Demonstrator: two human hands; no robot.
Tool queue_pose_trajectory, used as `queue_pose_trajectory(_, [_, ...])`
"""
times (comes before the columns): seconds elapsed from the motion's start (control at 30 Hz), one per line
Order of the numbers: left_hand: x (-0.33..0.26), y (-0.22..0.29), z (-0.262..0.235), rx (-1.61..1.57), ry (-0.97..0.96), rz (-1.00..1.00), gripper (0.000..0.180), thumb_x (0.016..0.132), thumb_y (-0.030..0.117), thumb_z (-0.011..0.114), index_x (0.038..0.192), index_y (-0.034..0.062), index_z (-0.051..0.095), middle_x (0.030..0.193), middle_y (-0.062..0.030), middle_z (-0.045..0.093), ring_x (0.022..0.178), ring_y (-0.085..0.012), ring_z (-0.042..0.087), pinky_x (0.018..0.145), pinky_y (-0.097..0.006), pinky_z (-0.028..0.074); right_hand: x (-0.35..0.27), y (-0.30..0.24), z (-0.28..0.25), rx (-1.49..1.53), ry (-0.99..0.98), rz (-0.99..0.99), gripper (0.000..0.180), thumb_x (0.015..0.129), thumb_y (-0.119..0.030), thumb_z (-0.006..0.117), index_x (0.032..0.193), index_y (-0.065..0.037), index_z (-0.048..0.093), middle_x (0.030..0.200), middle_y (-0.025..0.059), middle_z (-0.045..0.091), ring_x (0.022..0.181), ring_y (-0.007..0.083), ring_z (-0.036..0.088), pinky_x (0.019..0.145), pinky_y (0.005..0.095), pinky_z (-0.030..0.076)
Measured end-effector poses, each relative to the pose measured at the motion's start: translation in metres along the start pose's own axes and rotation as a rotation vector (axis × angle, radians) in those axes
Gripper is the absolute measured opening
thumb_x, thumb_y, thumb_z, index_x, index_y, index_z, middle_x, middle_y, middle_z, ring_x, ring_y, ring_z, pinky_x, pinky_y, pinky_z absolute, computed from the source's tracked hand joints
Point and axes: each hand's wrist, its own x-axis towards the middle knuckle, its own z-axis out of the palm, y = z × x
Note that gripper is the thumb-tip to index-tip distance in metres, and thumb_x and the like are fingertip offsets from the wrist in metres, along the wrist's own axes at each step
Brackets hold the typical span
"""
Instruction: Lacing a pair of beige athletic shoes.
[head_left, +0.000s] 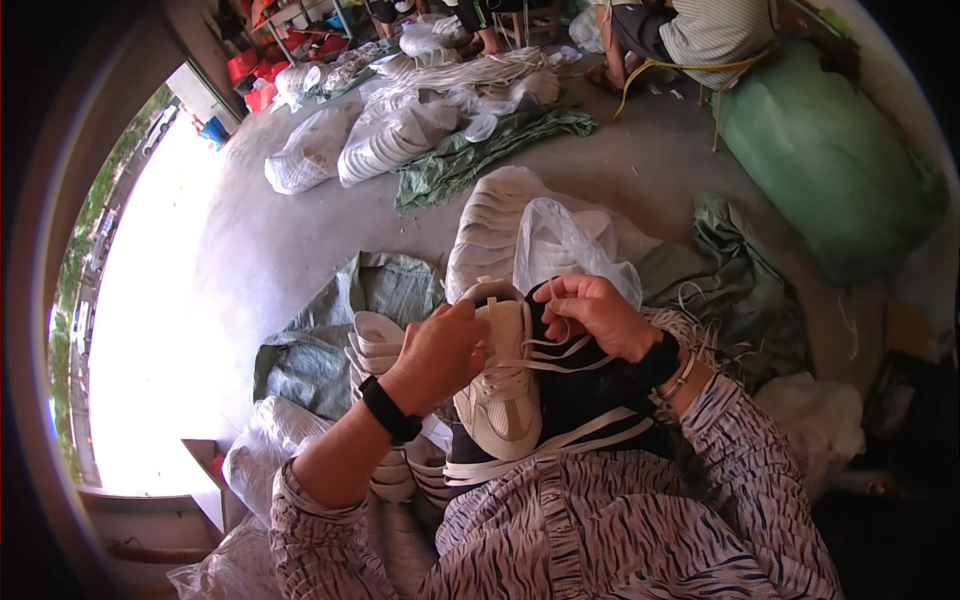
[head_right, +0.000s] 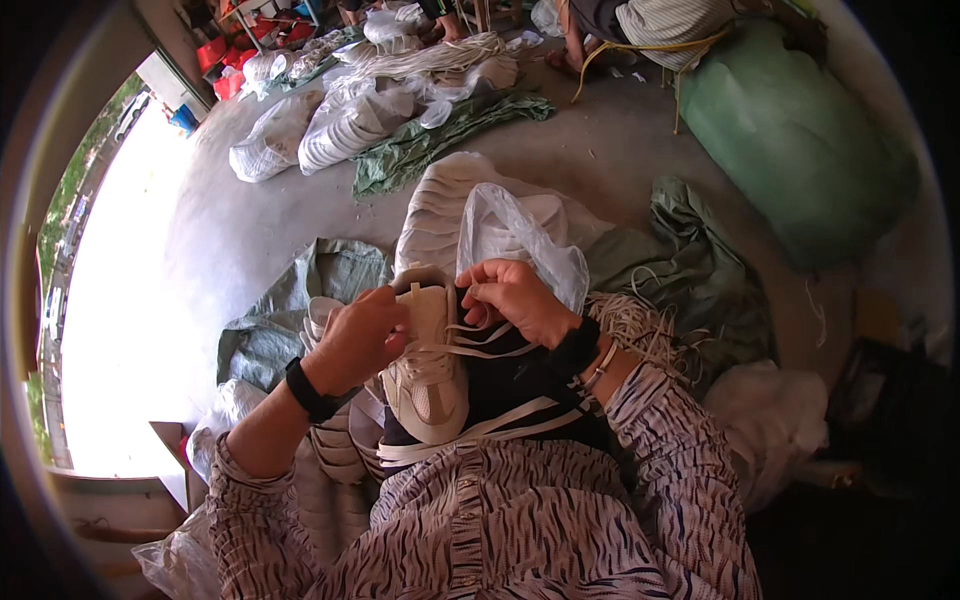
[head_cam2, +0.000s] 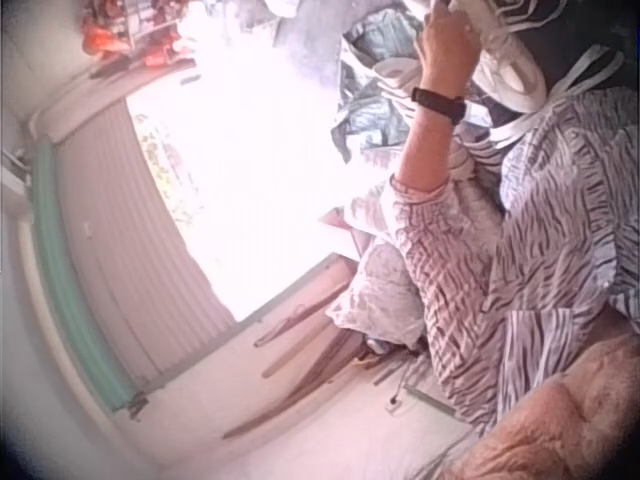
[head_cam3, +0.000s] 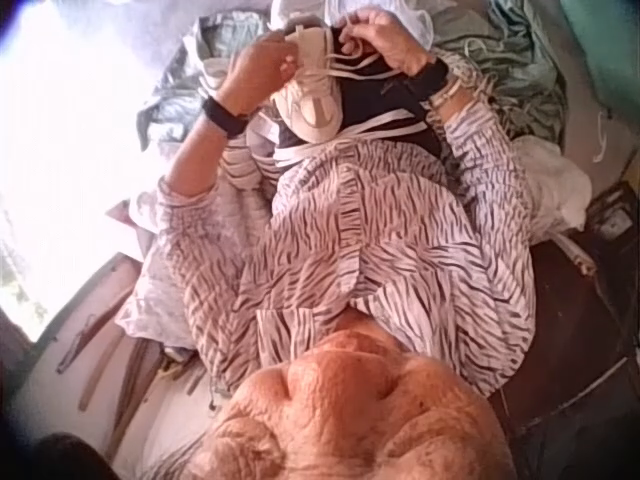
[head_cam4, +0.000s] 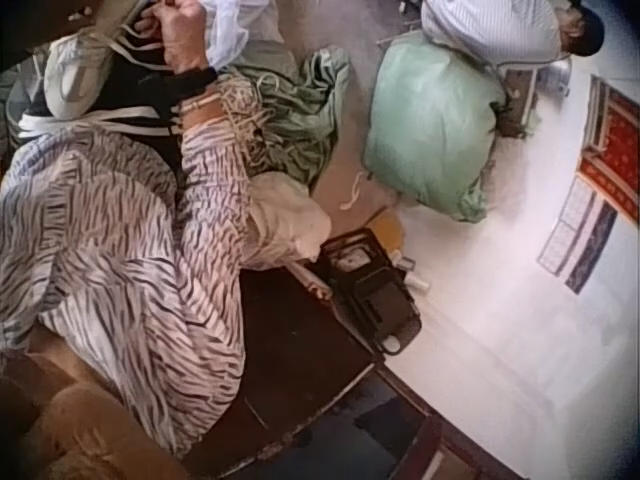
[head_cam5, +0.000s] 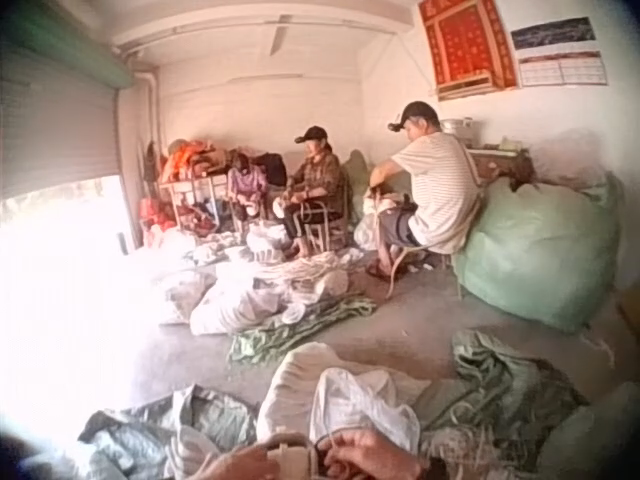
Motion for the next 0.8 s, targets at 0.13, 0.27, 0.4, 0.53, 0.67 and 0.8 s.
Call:
queue_pose_trajectory(0.13, [0.000,-0.005,0.009,-0.060,0.040,-0.045,0.003,0.071,0.012,0.063,0.073,0.0101,0.063,0.079,-0.0061,0.055,0.083,-0.0258,0.055,0.069,-0.037,0.046,-0.001,0.005,-0.004,0.010,-0.091,-0.005,0.021,0.089,-0.010,0.050,0.106,0.001,0.057,0.077,0.0041,0.060,0.063,0.0101,0.059,0.061,0.0206,0.050])
queue_pose_trajectory(0.27, [-0.003,-0.001,0.016,-0.105,0.108,-0.045,0.002,0.070,0.011,0.064,0.071,0.0095,0.063,0.078,-0.0054,0.058,0.082,-0.0259,0.054,0.071,-0.037,0.046,-0.007,0.000,-0.003,0.087,-0.024,-0.046,0.021,0.091,-0.011,0.048,0.106,-0.001,0.057,0.076,0.0040,0.060,0.062,0.0100,0.059,0.060,0.0208,0.049])
queue_pose_trajectory(0.4, [-0.008,0.009,0.020,-0.129,0.163,-0.106,0.015,0.071,0.009,0.063,0.086,0.0116,0.062,0.079,-0.0028,0.061,0.083,-0.0245,0.053,0.075,-0.037,0.044,-0.002,0.007,-0.007,0.000,-0.064,-0.077,0.021,0.092,-0.013,0.047,0.107,-0.001,0.056,0.076,0.0040,0.060,0.061,0.0100,0.059,0.058,0.0211,0.049])
queue_pose_trajectory(0.53, [-0.005,0.016,0.027,-0.126,0.237,-0.213,0.033,0.072,0.008,0.061,0.104,0.0130,0.057,0.078,-0.0003,0.062,0.087,-0.0232,0.053,0.078,-0.036,0.042,0.000,0.009,-0.005,-0.024,-0.087,-0.081,0.023,0.091,-0.013,0.048,0.110,0.000,0.053,0.076,0.0052,0.060,0.061,0.0098,0.059,0.058,0.0214,0.049])
queue_pose_trajectory(0.67, [0.001,0.023,0.030,-0.139,0.211,-0.210,0.029,0.072,0.011,0.061,0.101,0.0137,0.059,0.082,0.0019,0.062,0.093,-0.0215,0.051,0.091,-0.041,0.035,-0.002,0.002,0.000,-0.092,0.010,-0.151,0.022,0.091,-0.013,0.049,0.108,0.000,0.051,0.077,0.0067,0.061,0.063,0.0100,0.058,0.056,0.0214,0.047])
queue_pose_trajectory(0.8, [0.001,0.028,0.026,0.494,0.256,0.201,0.016,0.069,0.013,0.063,0.084,0.0174,0.065,0.084,0.0008,0.056,0.093,-0.0216,0.051,0.102,-0.050,0.027,0.001,0.001,0.000,-0.214,0.063,-0.235,0.015,0.090,-0.013,0.051,0.099,-0.001,0.051,0.073,0.0061,0.061,0.062,0.0084,0.056,0.053,0.0208,0.045])
